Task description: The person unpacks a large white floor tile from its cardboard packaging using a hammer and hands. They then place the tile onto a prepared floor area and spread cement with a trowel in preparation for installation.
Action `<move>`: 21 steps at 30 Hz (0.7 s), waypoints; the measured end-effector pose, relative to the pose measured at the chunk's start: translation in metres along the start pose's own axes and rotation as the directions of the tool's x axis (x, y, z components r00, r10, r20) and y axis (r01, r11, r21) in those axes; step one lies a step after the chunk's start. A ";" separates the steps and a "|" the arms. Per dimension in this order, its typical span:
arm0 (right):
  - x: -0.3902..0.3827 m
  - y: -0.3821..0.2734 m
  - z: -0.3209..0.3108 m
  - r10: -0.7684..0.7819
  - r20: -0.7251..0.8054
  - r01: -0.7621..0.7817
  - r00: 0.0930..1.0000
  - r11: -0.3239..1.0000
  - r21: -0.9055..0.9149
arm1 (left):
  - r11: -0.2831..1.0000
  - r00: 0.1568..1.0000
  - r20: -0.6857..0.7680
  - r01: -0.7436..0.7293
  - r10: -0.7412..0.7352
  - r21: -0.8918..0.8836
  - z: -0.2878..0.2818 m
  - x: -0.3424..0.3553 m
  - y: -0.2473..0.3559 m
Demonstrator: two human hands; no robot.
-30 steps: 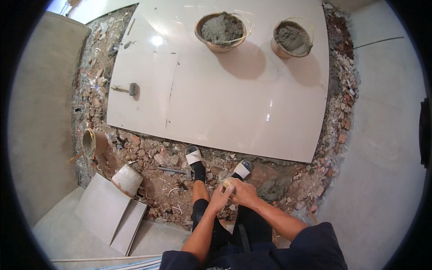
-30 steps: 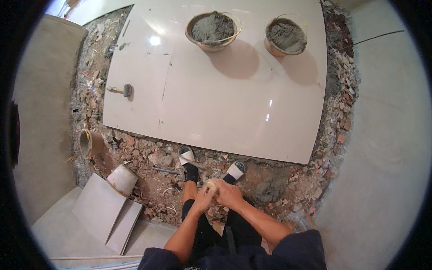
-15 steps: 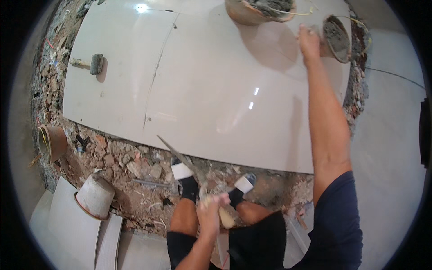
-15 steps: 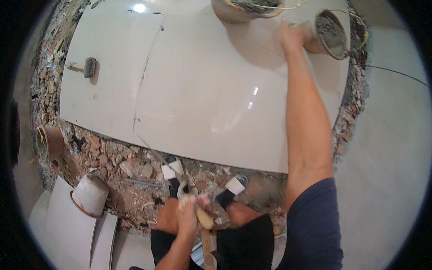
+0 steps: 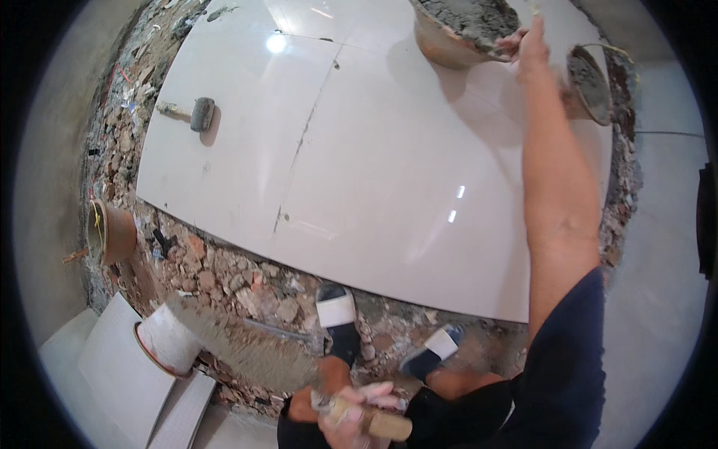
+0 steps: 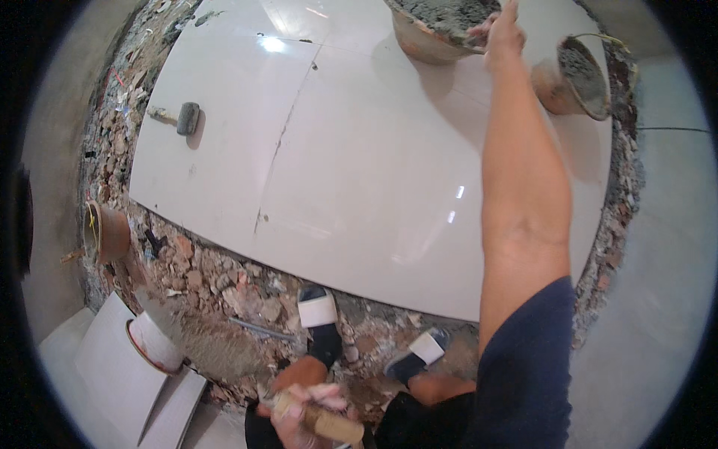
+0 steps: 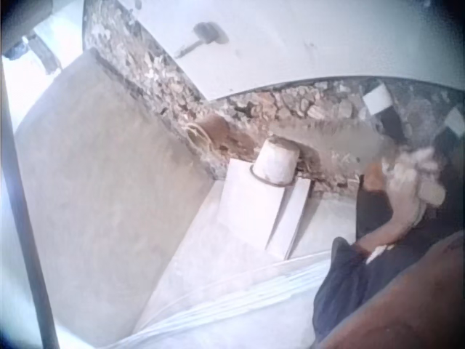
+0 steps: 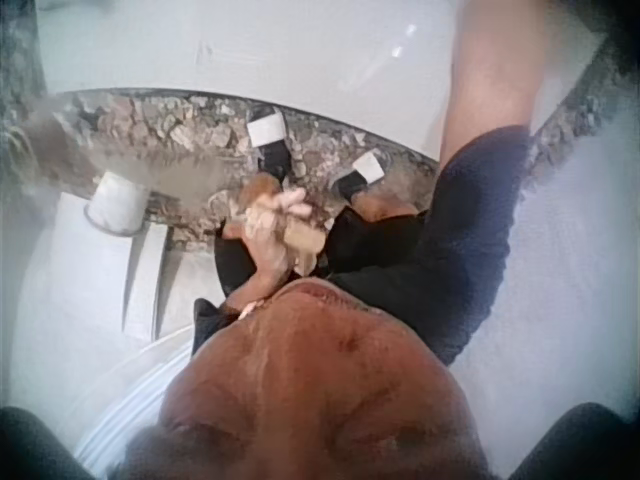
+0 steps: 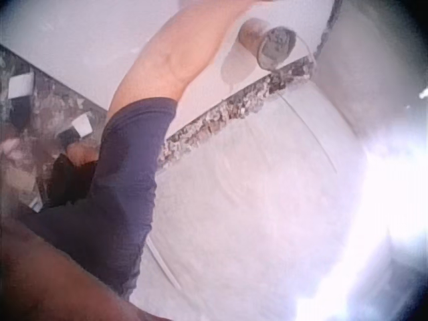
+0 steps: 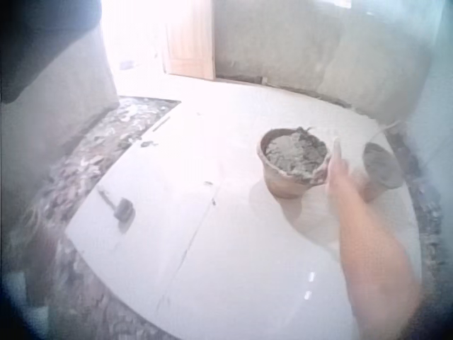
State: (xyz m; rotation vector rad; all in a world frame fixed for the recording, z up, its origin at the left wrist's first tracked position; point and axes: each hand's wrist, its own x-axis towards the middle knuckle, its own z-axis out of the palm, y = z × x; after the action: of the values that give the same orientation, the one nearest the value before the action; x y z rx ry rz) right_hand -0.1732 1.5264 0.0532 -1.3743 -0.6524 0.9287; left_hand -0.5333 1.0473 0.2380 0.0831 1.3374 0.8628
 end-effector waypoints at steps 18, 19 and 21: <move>-0.627 -0.242 -0.207 0.456 -0.639 -0.771 0.620 0.202 -0.604 | 0.777 0.984 -0.164 0.155 -0.067 0.610 -0.066 0.043 -0.047; -0.659 -0.229 -0.228 0.456 -0.738 -0.858 0.497 0.132 -0.497 | 0.759 0.990 -0.087 0.140 -0.110 0.635 -0.070 0.042 -0.055; -0.736 -0.200 -0.272 0.509 -0.773 -0.924 0.379 0.175 -0.339 | 0.707 0.991 0.016 0.083 -0.132 0.702 -0.078 0.035 -0.072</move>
State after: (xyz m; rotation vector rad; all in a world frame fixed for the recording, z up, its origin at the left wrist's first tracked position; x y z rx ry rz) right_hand -0.2855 0.7677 0.3121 -2.7938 0.2562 1.0029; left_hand -0.5663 0.9854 0.1512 0.6218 1.5304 0.1997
